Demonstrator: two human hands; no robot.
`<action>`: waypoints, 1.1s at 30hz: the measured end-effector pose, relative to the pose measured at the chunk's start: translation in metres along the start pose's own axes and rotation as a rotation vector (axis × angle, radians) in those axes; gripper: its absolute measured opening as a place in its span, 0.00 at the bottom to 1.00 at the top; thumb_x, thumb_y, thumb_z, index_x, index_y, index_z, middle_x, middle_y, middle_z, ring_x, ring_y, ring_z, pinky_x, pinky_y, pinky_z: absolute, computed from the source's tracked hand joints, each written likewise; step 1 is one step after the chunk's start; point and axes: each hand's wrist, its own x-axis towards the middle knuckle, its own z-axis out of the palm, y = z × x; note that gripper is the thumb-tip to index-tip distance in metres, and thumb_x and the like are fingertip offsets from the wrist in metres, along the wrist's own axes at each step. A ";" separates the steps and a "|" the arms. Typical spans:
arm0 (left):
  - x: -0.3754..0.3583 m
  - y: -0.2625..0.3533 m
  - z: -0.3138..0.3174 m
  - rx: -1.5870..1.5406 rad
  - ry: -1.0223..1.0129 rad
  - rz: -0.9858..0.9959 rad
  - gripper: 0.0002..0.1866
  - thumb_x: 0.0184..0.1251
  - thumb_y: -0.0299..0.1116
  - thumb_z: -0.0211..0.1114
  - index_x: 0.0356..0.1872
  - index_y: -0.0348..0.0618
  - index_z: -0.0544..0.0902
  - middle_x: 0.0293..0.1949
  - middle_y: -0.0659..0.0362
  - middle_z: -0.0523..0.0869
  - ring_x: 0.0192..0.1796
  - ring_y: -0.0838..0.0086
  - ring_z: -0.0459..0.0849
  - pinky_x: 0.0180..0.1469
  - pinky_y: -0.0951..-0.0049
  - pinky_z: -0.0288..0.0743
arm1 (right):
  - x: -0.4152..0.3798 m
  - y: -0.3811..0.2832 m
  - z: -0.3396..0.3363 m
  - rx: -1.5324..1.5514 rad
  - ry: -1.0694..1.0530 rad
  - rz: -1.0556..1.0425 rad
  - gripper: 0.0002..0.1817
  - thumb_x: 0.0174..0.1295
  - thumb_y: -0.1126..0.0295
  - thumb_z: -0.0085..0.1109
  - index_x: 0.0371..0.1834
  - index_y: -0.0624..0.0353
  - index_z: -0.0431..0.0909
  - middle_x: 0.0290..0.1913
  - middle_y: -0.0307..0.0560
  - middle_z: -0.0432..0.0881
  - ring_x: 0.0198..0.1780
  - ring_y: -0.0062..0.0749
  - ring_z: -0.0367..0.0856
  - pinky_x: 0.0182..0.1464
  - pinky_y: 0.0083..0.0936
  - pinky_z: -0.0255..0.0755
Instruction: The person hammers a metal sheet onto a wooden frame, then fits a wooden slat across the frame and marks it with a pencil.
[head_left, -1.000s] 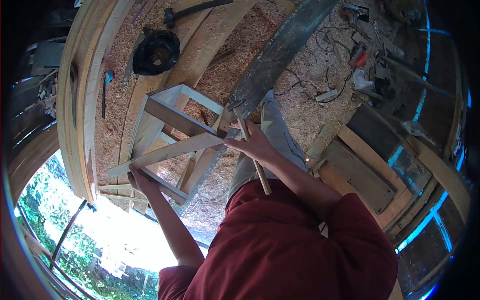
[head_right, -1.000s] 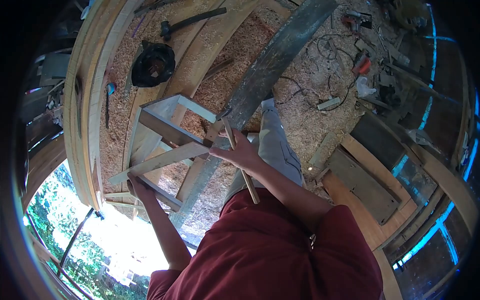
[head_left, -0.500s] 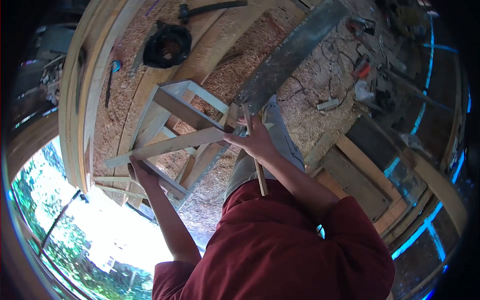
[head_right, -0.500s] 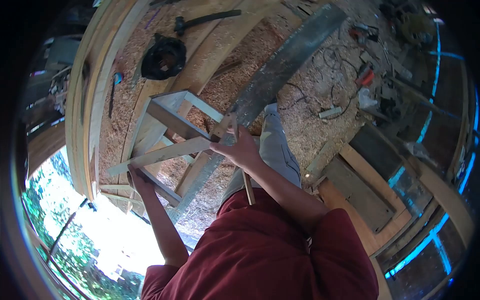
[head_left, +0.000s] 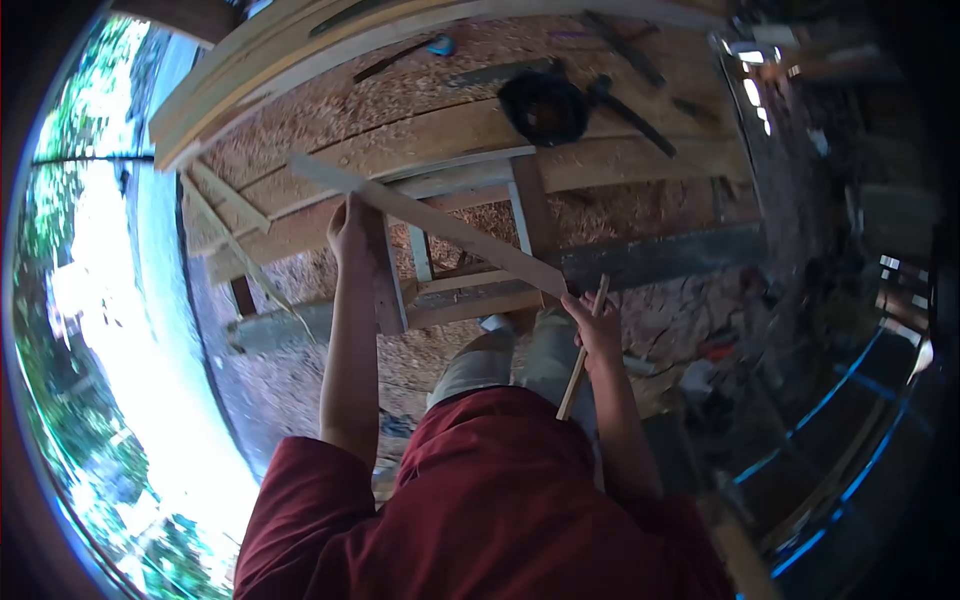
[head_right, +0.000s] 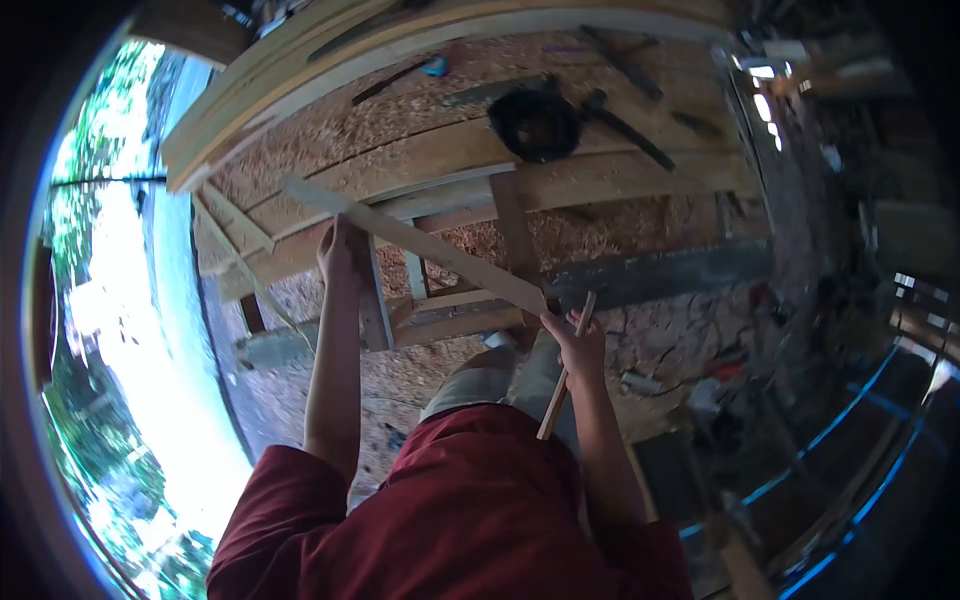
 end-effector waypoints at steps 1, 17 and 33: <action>-0.005 0.003 0.003 -0.098 -0.033 -0.007 0.12 0.81 0.33 0.63 0.51 0.31 0.83 0.45 0.54 0.89 0.47 0.69 0.89 0.53 0.66 0.86 | 0.004 0.003 0.000 -0.010 0.011 0.004 0.50 0.50 0.51 0.86 0.69 0.69 0.68 0.69 0.54 0.74 0.45 0.26 0.83 0.29 0.23 0.71; 0.015 -0.023 -0.021 -0.142 0.003 -0.036 0.17 0.83 0.39 0.59 0.50 0.32 0.84 0.43 0.57 0.89 0.45 0.76 0.85 0.50 0.71 0.79 | -0.008 -0.014 0.012 -0.059 0.057 0.027 0.33 0.63 0.57 0.78 0.63 0.63 0.73 0.38 0.39 0.79 0.21 0.17 0.64 0.22 0.25 0.63; 0.020 -0.028 -0.021 -0.055 -0.039 0.013 0.17 0.85 0.37 0.50 0.49 0.31 0.81 0.41 0.56 0.87 0.44 0.72 0.84 0.50 0.68 0.79 | -0.007 -0.006 0.011 -0.034 0.057 0.054 0.28 0.65 0.52 0.75 0.56 0.63 0.78 0.41 0.39 0.80 0.22 0.18 0.64 0.23 0.25 0.64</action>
